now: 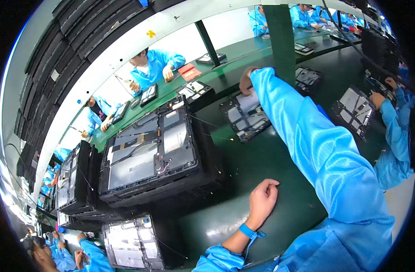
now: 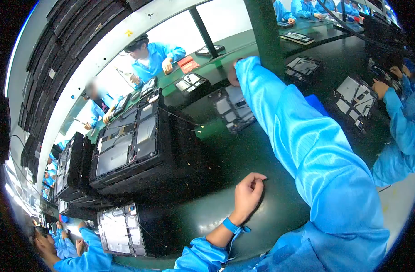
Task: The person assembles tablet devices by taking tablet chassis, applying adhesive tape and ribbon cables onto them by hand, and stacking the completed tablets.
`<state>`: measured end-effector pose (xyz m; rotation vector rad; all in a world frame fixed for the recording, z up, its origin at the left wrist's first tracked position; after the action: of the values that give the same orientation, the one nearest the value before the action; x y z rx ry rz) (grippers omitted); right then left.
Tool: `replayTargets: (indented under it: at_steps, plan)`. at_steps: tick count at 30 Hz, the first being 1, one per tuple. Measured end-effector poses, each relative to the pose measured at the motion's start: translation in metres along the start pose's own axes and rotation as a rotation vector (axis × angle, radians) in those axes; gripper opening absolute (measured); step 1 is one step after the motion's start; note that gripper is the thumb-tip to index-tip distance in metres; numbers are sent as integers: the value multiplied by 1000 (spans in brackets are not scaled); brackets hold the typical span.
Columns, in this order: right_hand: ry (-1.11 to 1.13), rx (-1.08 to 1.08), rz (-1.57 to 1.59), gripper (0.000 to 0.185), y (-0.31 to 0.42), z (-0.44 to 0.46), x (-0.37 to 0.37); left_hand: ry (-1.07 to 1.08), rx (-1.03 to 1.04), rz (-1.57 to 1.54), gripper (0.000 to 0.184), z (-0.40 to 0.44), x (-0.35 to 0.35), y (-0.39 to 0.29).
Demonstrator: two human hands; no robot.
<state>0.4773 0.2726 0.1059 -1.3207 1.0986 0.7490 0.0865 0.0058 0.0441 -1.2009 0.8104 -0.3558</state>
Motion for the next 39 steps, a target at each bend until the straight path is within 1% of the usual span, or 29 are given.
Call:
replayTargets:
  at_steps: [1, 4, 5, 6, 7, 8, 9, 10, 11, 12, 13, 14, 15, 17, 20, 22, 23, 24, 26, 27, 28, 30, 32, 33, 35, 36, 37, 39]
  plan:
    - [74, 51, 231, 30, 1, -7, -20, 1, -2, -3, 15, 0, -1, 0]
    - [304, -27, 640, 55, 35, -38, -76, 10, -7, -33, 15, 0, 2, 7]
    - [132, -33, 602, 50, 45, -53, -95, -5, 6, -49, 15, 1, 2, 7]
    - [-19, -89, 503, 48, 58, -76, -120, -17, 16, -69, 15, 0, 2, 7]
    - [-120, -30, 538, 46, 61, -75, -123, 28, 13, -102, 15, 1, 5, 17]
    - [-252, -17, 484, 45, 59, -58, -120, -17, 78, -195, 16, 3, 8, 20]
    - [-339, 54, 595, 45, 58, -69, -125, 3, 22, -255, 15, 2, 9, 22]
    - [-465, 132, 700, 43, 64, -100, -137, 21, -33, -312, 15, 2, 8, 24]
    - [-600, 218, 701, 40, 59, -96, -129, 13, -30, -361, 15, 3, 7, 29]
    - [-550, 266, 798, 51, 55, -103, -128, 2, -23, -405, 14, 5, 6, 32]
    - [-542, 303, 839, 51, 60, -134, -141, -36, -38, -467, 14, 6, 4, 31]
    - [-537, 337, 878, 51, 69, -168, -153, -48, 18, -477, 14, 8, 2, 40]
    - [-593, 340, 885, 51, 72, -189, -156, -95, 45, -504, 15, 9, -1, 39]
    - [-705, 345, 900, 51, 72, -228, -151, -179, 69, -520, 20, 9, -8, 35]
    - [-771, 183, 1195, 51, 74, -261, -107, -233, 103, -633, 42, 13, -12, 43]
    - [-675, 133, 1588, 51, 93, -299, -82, -297, 25, -776, 55, 7, -13, 37]
    - [-625, 158, 1710, 51, 102, -316, -66, -250, 84, -826, 59, 12, -15, 47]
    - [-583, 163, 1829, 51, 113, -332, -49, -263, -21, -896, 58, 2, -15, 32]
    - [-458, 209, 1949, 50, 138, -362, -20, -176, -69, -897, 56, -15, -14, 11]
    - [-409, 236, 2017, 50, 148, -373, -5, -198, -144, -858, 54, -27, -11, 10]
    - [-357, 265, 2085, 50, 159, -382, 5, -290, -171, -660, 54, -39, -8, 18]
    - [-249, 419, 2207, 48, 177, -402, 19, -186, -235, -637, 56, -62, -4, 11]
    - [-212, 499, 2288, 49, 193, -419, 20, -182, -267, -270, 57, -81, -12, 15]
    - [-144, 549, 2246, 55, 198, -426, 22, -174, -285, -87, 58, -91, -14, 16]
    - [-283, 331, 2029, 57, 204, -414, 62, -103, -241, 116, 59, -105, -13, 7]
    - [-315, 304, 1938, 61, 204, -415, 62, -66, -218, 215, 59, -110, -11, 5]
    - [-348, 280, 1846, 65, 205, -417, 62, -44, -178, 259, 61, -113, -10, 6]
    - [-378, 286, 1649, 64, 203, -418, 55, -36, -196, 223, 61, -114, -12, 8]
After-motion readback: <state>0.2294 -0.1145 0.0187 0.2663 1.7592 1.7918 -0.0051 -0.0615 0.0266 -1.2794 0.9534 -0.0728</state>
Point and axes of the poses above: each hand's wrist, its own z-axis towards the middle knuckle, its own x-axis out of the palm, y = z × x, the point moved 5 cm from there along z, towards the middle knuckle, and after that the axes turned 1 degree about -x, right-handed, at the moved point
